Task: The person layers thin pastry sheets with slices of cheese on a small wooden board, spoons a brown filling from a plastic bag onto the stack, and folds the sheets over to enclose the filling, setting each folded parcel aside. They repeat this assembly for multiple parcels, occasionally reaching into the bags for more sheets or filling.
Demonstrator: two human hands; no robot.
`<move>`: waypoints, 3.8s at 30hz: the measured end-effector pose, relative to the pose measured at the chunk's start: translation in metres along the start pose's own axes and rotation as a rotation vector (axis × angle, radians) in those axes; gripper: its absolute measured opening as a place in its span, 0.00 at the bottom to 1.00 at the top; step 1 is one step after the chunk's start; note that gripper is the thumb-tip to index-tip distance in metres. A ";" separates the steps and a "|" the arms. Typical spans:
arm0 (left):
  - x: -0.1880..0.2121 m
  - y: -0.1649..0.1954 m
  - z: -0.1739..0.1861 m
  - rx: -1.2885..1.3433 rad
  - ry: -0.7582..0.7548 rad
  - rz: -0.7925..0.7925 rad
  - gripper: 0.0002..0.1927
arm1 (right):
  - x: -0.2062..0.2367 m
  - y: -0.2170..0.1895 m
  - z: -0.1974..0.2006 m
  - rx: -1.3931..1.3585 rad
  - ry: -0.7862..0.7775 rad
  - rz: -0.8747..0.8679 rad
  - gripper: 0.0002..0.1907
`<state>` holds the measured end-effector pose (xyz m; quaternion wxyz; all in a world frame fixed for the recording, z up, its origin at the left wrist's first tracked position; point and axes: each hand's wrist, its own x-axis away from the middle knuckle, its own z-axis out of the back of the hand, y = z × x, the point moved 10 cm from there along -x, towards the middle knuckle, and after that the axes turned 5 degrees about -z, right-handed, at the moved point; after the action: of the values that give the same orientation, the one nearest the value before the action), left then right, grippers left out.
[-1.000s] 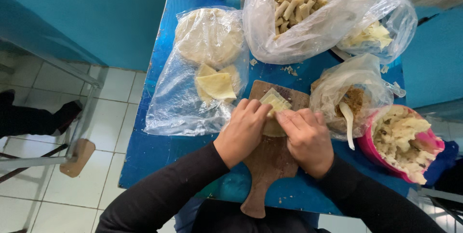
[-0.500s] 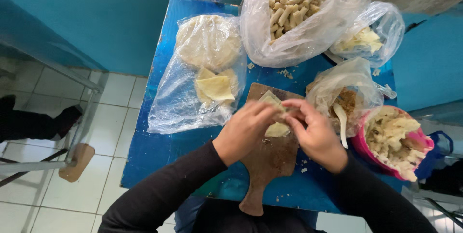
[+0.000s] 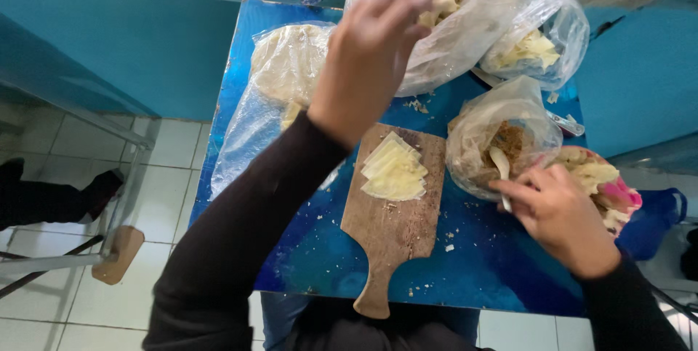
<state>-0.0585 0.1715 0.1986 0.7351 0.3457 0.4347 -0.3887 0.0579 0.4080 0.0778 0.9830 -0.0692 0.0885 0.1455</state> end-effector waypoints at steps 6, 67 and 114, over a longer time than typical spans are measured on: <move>0.016 0.017 -0.027 0.032 -0.083 0.083 0.21 | -0.013 0.016 0.021 -0.190 0.246 -0.089 0.12; 0.163 0.034 -0.023 0.382 -0.460 0.639 0.13 | 0.022 -0.070 0.028 -0.155 0.424 0.124 0.14; 0.168 0.050 -0.035 0.279 -0.558 0.445 0.05 | -0.038 -0.115 -0.010 -0.169 0.116 0.169 0.17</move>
<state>0.0258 0.1785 0.0415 0.8373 0.4094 0.0752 -0.3544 0.0549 0.2866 0.0880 0.9511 -0.1525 0.1379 0.2303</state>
